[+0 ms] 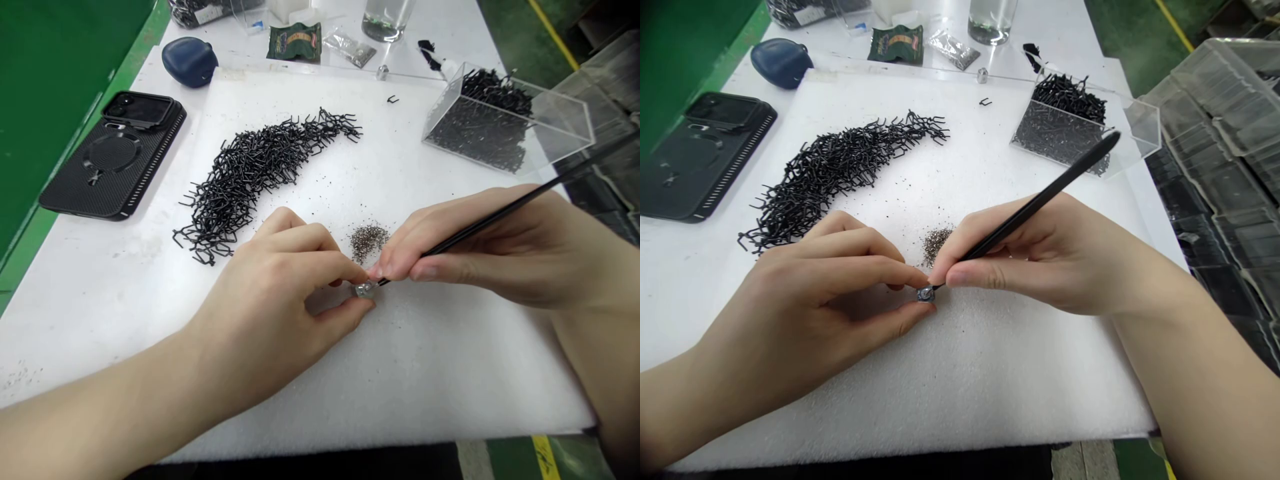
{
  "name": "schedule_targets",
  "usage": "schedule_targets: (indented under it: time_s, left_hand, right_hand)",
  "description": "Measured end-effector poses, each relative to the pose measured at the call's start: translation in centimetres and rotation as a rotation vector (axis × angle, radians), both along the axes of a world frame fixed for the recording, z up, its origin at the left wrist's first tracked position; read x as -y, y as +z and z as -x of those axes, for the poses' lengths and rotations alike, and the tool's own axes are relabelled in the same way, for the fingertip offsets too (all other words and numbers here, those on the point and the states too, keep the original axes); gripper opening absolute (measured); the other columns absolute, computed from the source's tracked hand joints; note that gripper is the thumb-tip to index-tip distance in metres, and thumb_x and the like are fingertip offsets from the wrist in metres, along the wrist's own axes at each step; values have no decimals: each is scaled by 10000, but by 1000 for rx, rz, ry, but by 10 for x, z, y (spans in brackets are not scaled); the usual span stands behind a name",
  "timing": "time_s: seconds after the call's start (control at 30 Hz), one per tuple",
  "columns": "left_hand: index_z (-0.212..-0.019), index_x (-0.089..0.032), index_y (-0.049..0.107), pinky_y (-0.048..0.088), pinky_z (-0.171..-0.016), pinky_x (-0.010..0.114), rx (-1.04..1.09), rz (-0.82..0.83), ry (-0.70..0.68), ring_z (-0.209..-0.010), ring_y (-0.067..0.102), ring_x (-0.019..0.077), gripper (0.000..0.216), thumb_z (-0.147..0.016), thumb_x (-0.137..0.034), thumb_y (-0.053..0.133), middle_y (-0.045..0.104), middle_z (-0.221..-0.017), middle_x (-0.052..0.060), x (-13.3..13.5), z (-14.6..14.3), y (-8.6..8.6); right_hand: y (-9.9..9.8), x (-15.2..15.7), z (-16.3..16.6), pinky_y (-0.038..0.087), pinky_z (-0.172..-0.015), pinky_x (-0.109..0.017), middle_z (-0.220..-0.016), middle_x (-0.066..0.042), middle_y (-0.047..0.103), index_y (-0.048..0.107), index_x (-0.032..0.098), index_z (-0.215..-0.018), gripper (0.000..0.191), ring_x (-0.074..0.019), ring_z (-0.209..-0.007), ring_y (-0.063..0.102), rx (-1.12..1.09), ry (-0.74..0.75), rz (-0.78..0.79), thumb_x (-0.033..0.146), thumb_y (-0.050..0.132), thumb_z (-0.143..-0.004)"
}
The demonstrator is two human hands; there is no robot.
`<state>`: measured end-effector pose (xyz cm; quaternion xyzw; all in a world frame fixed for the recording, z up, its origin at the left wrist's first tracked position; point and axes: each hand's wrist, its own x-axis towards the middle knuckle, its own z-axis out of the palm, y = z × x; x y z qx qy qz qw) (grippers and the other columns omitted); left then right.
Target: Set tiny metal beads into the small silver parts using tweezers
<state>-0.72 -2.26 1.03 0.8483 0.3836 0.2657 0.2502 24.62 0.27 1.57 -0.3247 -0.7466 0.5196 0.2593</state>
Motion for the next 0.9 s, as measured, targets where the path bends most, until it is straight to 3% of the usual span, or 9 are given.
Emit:
schedule_targets:
  time_s: [0.9]
  left_hand:
    - [-937, -247, 848, 526, -797, 278, -6, 8, -5, -826, 609, 155, 69, -894, -228, 797, 757, -817, -27, 1, 2, -2]
  right_hand:
    - [5, 1, 4, 652, -761, -225, -951, -20, 850, 848, 239, -975, 90, -169, -903, 812, 60, -35, -4, 293, 786, -940]
